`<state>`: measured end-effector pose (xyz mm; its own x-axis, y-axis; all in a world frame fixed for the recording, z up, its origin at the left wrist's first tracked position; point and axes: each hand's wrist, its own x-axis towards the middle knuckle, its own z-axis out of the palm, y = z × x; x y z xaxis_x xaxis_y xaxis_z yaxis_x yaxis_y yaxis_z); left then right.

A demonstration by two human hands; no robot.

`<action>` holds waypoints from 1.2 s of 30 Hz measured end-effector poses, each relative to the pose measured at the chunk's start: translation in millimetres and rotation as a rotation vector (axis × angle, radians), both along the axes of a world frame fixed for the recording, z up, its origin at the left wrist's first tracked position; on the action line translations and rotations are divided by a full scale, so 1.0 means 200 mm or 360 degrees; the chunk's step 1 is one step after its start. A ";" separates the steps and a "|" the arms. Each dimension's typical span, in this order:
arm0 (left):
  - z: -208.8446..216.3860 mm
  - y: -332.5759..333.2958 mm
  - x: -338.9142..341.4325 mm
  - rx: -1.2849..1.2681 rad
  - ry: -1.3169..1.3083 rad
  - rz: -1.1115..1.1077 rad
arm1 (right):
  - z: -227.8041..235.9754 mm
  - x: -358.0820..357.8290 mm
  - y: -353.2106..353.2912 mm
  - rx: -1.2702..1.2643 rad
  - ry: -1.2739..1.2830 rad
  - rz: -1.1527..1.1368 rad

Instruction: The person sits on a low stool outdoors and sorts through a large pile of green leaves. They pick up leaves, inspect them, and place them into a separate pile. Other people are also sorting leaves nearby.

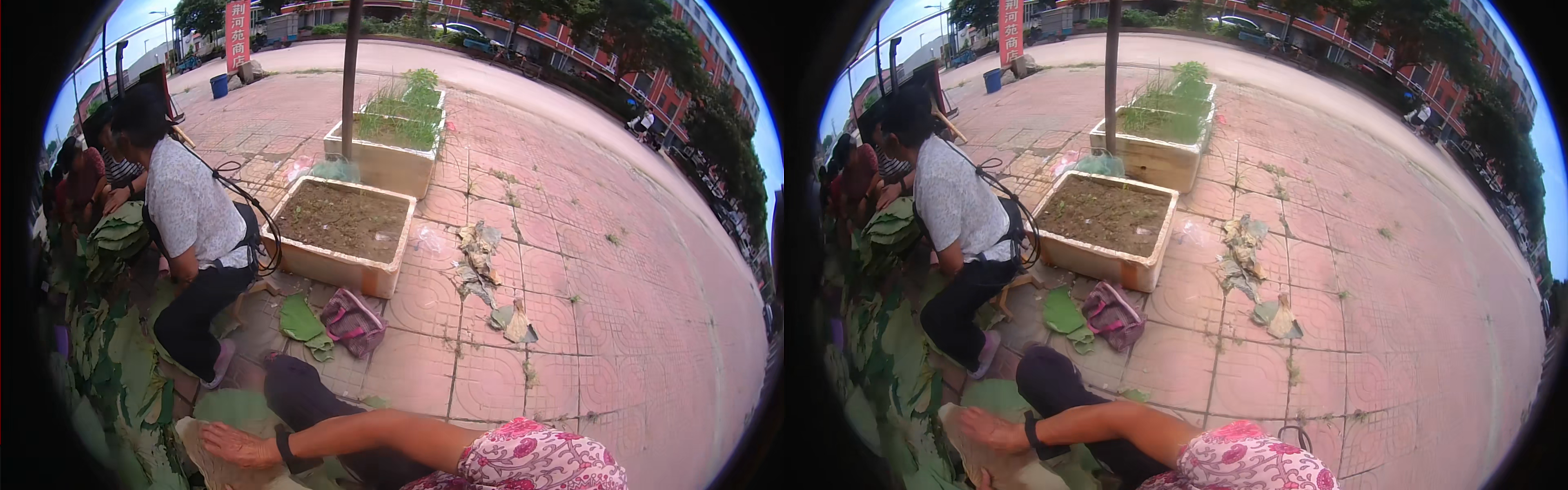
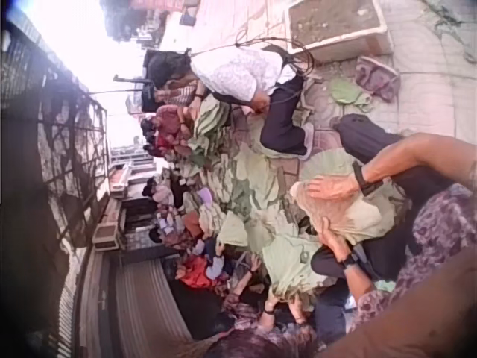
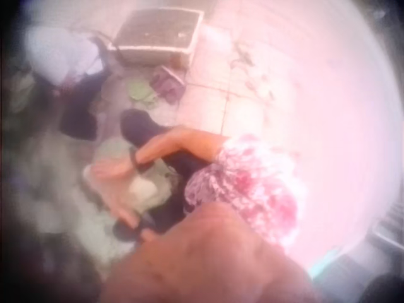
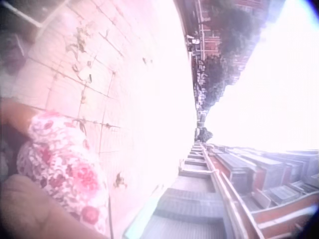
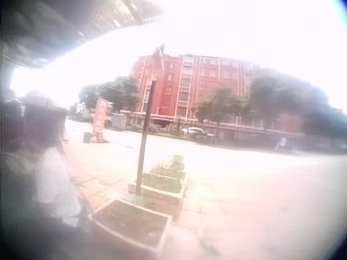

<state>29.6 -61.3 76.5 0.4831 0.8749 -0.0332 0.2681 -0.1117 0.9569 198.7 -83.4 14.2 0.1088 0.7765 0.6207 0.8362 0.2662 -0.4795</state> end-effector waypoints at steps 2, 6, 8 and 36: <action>0.07 -0.05 0.13 0.0158 0.0083 -0.0159 | -0.19 -0.01 0.13 -0.0104 0.0275 -0.0082; 0.07 -0.07 0.18 0.0270 0.0168 -0.0232 | -0.03 -0.06 -0.02 -0.0142 0.0358 -0.0147; 0.07 -0.07 0.19 0.0290 0.0187 -0.0252 | 0.21 -0.01 -0.19 -0.0261 0.0380 -0.0121; 0.07 0.00 0.21 0.0387 0.0242 -0.0392 | -0.07 0.02 0.08 -0.0725 0.1034 0.0233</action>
